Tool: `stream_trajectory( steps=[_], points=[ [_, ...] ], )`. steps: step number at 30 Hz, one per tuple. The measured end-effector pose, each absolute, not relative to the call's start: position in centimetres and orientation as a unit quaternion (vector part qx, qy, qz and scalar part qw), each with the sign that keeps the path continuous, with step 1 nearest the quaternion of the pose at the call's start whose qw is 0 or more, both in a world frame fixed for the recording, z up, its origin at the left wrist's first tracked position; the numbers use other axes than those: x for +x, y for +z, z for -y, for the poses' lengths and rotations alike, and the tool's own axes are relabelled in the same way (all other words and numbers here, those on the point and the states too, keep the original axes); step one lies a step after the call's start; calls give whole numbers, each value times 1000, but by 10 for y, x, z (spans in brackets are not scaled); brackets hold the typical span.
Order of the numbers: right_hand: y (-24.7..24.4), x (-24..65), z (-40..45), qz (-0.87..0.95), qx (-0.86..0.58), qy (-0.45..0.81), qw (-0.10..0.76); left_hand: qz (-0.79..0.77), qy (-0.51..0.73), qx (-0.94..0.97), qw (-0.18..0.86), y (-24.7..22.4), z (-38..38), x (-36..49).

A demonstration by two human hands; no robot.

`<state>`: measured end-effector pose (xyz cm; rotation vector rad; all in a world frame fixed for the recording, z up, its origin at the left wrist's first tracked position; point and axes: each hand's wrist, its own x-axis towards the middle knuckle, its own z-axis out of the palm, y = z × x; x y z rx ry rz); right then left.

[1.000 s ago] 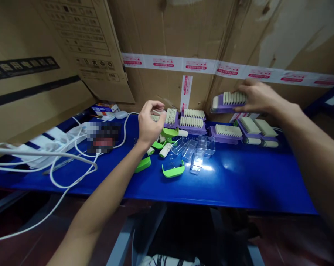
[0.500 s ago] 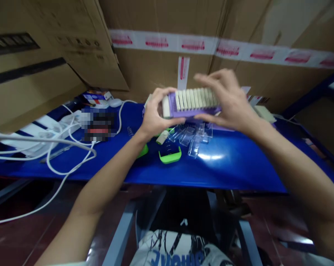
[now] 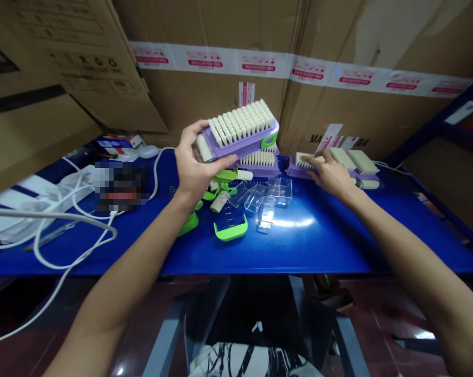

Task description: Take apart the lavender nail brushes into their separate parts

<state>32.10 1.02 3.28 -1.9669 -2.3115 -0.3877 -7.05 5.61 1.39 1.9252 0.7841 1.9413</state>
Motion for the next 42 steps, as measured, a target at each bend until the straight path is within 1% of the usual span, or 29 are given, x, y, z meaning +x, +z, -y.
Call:
stream_trajectory(
  steps=[4,6,11,13,14,15,16,17,20,22,26,28,31,33,36,37,39,42],
  points=[
    [21,326,-46,766,-627,-96,109,-286,681,657,153,14,-53,-68],
    [17,329,-59,776,-608,-70,156,-286,684,655,149,14,-52,-66],
    [19,334,-59,783,-557,-1,277,-283,685,654,152,18,-46,-64],
    [28,326,-45,743,-546,53,383,-281,671,666,165,21,-40,-62],
    [34,319,-37,731,-519,112,429,-278,661,675,176,23,-36,-61],
    [40,311,-28,734,-473,173,456,-271,648,686,190,25,-32,-59],
    [45,301,-20,751,-421,219,459,-263,632,700,206,27,-27,-56],
    [50,291,-13,777,-375,236,446,-255,613,715,219,28,-22,-54],
    [59,268,3,823,-310,209,428,-245,559,754,243,29,-9,-46],
    [56,264,9,819,-315,204,434,-241,541,759,269,27,-5,-42],
    [42,270,18,769,-349,253,472,-222,527,736,364,25,0,-36],
    [35,273,20,756,-357,274,476,-246,517,726,381,27,2,-34],
    [30,283,16,744,-361,292,481,-287,497,727,376,32,-2,-43],
    [30,297,10,728,-369,291,500,-295,518,715,364,37,-11,-56],
    [33,327,-5,669,-388,268,574,-281,600,682,310,46,-23,-74],
    [34,335,-9,647,-387,263,602,-276,610,686,285,47,-24,-75],
    [35,343,-14,624,-376,250,638,-297,565,730,245,44,-19,-68],
    [33,336,-13,630,-381,246,630,-327,434,810,222,31,-3,-44]
  ],
)
